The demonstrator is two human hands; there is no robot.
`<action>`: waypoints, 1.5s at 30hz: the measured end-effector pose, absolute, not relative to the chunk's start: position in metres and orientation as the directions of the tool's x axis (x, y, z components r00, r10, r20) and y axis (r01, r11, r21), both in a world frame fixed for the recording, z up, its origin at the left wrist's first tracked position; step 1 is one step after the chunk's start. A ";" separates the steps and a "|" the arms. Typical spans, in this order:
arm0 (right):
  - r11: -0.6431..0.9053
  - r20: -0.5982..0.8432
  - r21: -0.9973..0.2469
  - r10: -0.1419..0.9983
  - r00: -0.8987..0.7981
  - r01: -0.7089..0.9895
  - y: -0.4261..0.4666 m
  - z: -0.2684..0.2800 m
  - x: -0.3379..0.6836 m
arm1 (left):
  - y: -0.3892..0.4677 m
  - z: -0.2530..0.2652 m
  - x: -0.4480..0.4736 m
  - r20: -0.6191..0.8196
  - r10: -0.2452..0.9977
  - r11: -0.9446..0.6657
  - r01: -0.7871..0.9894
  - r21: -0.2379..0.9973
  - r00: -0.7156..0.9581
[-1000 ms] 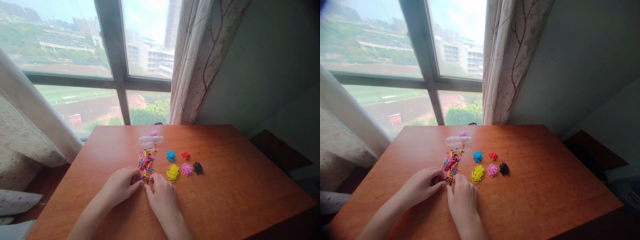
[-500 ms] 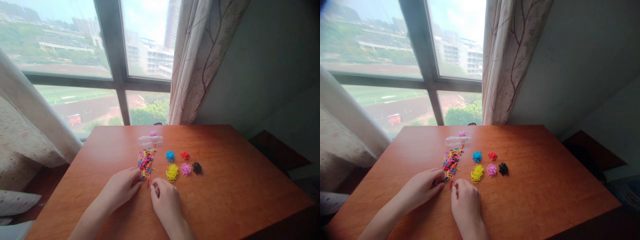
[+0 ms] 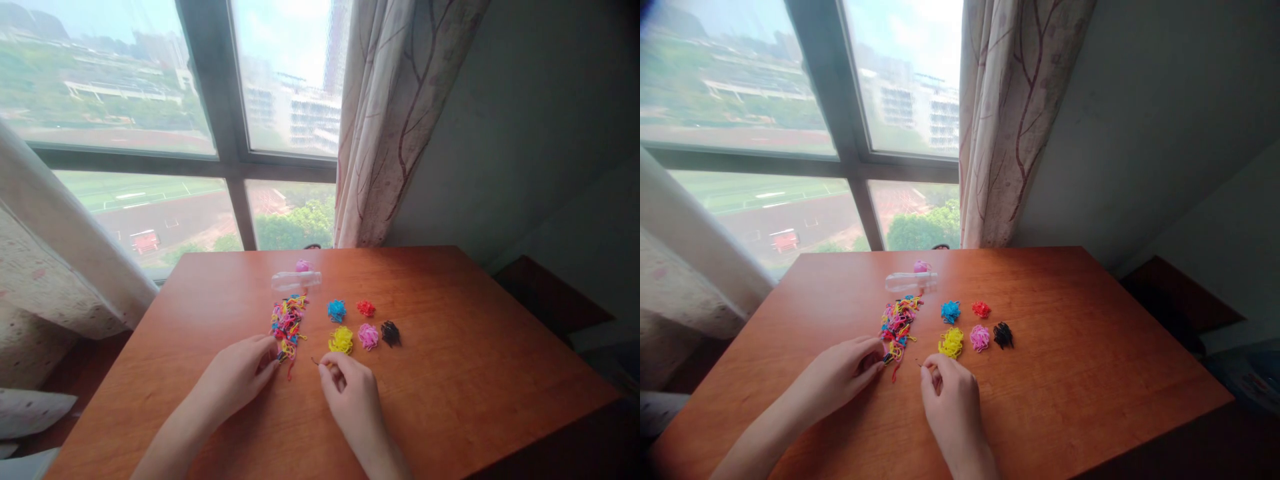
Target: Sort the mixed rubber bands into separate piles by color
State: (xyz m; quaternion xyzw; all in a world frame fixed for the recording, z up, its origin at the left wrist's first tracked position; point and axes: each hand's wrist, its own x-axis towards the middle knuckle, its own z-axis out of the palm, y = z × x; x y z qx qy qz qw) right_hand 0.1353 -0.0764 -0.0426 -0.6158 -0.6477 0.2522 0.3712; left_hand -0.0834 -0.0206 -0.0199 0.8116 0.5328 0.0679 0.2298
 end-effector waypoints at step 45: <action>0.211 0.275 -0.705 0.961 -0.013 0.677 -0.082 -0.069 0.153 | -0.052 -0.004 -0.036 -0.320 0.911 -0.227 0.965 0.134 0.259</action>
